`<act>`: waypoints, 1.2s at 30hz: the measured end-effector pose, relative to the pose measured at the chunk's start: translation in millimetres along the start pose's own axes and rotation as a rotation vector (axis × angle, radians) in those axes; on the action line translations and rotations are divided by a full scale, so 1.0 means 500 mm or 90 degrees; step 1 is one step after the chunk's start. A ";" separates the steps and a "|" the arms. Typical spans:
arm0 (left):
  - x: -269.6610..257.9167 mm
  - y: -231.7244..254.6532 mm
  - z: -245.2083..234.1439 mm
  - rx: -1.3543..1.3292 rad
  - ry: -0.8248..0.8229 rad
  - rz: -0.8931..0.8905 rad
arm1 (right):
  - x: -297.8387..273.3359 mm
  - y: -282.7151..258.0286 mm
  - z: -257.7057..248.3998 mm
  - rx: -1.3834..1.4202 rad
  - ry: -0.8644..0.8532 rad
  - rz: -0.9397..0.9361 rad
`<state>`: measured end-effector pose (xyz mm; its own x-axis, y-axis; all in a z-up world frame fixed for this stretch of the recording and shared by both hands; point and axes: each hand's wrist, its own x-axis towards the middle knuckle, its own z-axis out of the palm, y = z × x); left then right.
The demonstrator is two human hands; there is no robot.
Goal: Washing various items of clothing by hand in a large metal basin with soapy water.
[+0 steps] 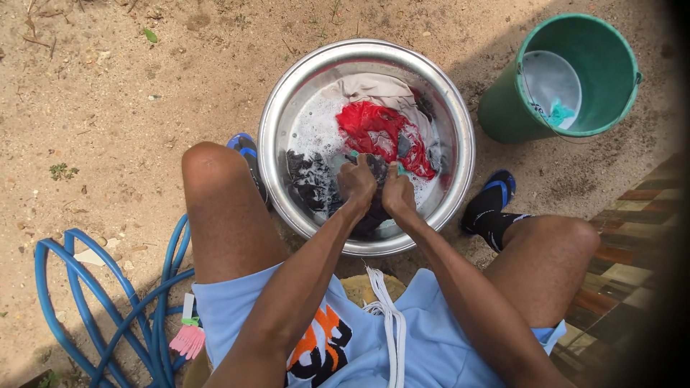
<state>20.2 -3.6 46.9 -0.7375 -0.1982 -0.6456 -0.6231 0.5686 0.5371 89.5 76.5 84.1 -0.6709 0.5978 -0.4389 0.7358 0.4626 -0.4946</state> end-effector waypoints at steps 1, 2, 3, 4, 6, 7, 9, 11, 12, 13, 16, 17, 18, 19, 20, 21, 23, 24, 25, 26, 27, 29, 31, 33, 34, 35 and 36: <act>0.006 -0.007 0.015 -0.026 0.016 0.029 | 0.049 0.045 0.031 0.250 -0.116 0.092; 0.013 -0.011 0.033 -0.049 0.027 0.065 | 0.100 0.090 0.060 0.502 -0.224 0.189; -0.019 0.015 0.004 -0.046 0.025 0.068 | 0.097 0.059 0.024 0.505 -0.221 0.190; -0.054 0.042 -0.019 -0.189 -0.104 -0.011 | 0.095 0.033 -0.018 0.556 -0.305 0.249; -0.086 0.060 -0.033 -0.330 -0.234 -0.089 | 0.107 0.012 -0.055 0.608 -0.391 0.303; -0.082 0.049 -0.024 -0.443 -0.344 -0.105 | 0.120 0.019 -0.052 0.633 -0.326 0.269; -0.073 0.025 -0.004 -0.555 -0.453 -0.127 | 0.102 -0.004 -0.069 0.654 -0.265 0.240; -0.051 0.010 0.018 -0.445 -0.557 -0.109 | 0.053 -0.071 -0.117 0.339 0.051 0.113; -0.053 0.016 0.024 -0.445 -0.558 -0.111 | 0.050 -0.071 -0.113 0.337 0.051 0.114; -0.055 0.024 0.029 -0.398 -0.517 -0.168 | 0.046 -0.072 -0.110 0.440 0.115 0.086; -0.027 0.037 0.022 -0.480 -0.519 -0.230 | 0.000 -0.113 -0.118 0.537 0.120 0.030; -0.015 0.042 0.022 -0.612 -0.566 -0.233 | -0.019 -0.129 -0.129 0.530 0.066 0.004; 0.086 -0.035 0.028 -0.610 -0.570 -0.235 | -0.041 -0.134 -0.128 0.529 0.070 0.006; 0.175 -0.101 0.060 -0.725 -0.822 -0.191 | -0.061 -0.140 -0.126 0.493 0.027 -0.026; 0.265 -0.119 0.142 -0.842 -1.072 -0.131 | -0.081 -0.147 -0.126 0.456 -0.016 -0.060; 0.303 -0.137 0.163 -0.841 -1.076 -0.133 | -0.094 -0.119 -0.106 0.455 -0.012 -0.059; 0.394 -0.157 0.197 -0.198 -0.636 0.142 | -0.110 -0.075 -0.063 0.245 -0.103 -0.239; 0.245 -0.219 0.095 -0.200 -0.636 0.141 | -0.089 -0.061 -0.058 0.243 -0.105 -0.239; 0.161 -0.131 0.048 -0.144 -0.327 0.077 | -0.068 -0.048 -0.052 0.152 -0.070 -0.160; 0.057 -0.011 0.032 -0.078 -0.019 0.007 | -0.052 -0.036 -0.042 0.064 -0.036 -0.081; 0.021 -0.019 0.034 -0.076 -0.017 0.005 | -0.003 0.018 0.006 0.065 -0.039 -0.081; -0.045 -0.006 0.059 -0.022 -0.073 0.026 | 0.122 0.129 0.083 0.182 0.045 0.116; -0.048 0.017 0.026 -0.144 -0.159 -0.026 | 0.088 0.043 0.019 0.330 -0.044 0.191; -0.072 0.015 0.011 -0.270 -0.252 -0.089 | 0.059 0.012 -0.018 0.465 -0.137 0.272; -0.082 0.017 0.011 -0.208 -0.290 -0.089 | 0.062 0.012 -0.025 0.558 -0.133 0.201; -0.093 0.019 0.012 -0.145 -0.325 -0.089 | 0.065 0.012 -0.032 0.649 -0.131 0.128; -0.087 0.015 0.018 -0.145 -0.328 -0.085 | 0.046 -0.008 -0.042 0.650 -0.127 0.127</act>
<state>50.1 16.3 74.3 -0.4617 0.1896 -0.8665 -0.7847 0.3682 0.4987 73.1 102.4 91.7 -0.6180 0.4412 -0.6507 0.4698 -0.4563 -0.7556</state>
